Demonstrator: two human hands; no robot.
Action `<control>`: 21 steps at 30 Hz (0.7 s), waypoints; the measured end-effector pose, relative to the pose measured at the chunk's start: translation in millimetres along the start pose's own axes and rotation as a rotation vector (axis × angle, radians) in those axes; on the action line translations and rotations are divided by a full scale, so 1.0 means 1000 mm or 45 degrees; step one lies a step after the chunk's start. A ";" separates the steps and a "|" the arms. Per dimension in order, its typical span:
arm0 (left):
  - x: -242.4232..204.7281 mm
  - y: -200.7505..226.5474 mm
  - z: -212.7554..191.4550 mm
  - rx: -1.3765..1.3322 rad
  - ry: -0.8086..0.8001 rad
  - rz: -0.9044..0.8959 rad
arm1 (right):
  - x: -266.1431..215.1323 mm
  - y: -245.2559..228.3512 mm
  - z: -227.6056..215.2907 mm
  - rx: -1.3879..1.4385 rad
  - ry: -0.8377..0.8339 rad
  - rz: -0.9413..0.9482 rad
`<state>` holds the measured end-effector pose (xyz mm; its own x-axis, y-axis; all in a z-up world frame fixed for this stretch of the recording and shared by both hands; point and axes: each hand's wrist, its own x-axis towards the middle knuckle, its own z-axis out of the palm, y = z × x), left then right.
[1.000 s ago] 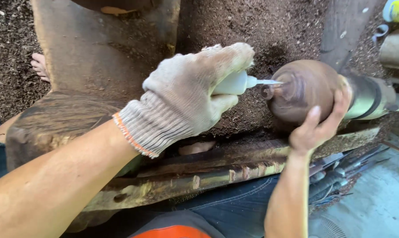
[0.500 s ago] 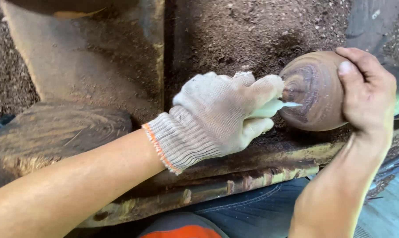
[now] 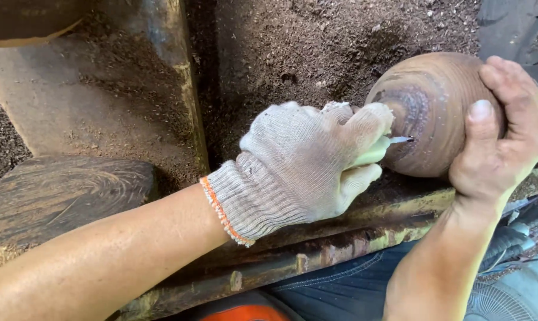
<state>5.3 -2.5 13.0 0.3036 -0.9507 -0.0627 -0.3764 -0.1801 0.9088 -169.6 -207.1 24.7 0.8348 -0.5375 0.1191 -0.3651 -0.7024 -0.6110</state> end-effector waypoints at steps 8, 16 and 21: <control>-0.002 -0.001 0.003 -0.004 0.063 0.003 | 0.000 0.002 0.001 0.024 0.002 -0.012; -0.002 -0.003 0.006 -0.031 0.084 -0.024 | 0.001 0.003 0.001 0.039 0.004 -0.016; -0.002 -0.001 0.003 -0.023 0.054 -0.037 | 0.006 0.003 -0.008 0.002 -0.086 -0.008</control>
<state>1.9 -0.9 10.9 0.3508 -0.9337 -0.0718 -0.3514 -0.2023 0.9141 -168.7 -216.4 29.6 0.8633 -0.4999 0.0699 -0.3588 -0.7051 -0.6116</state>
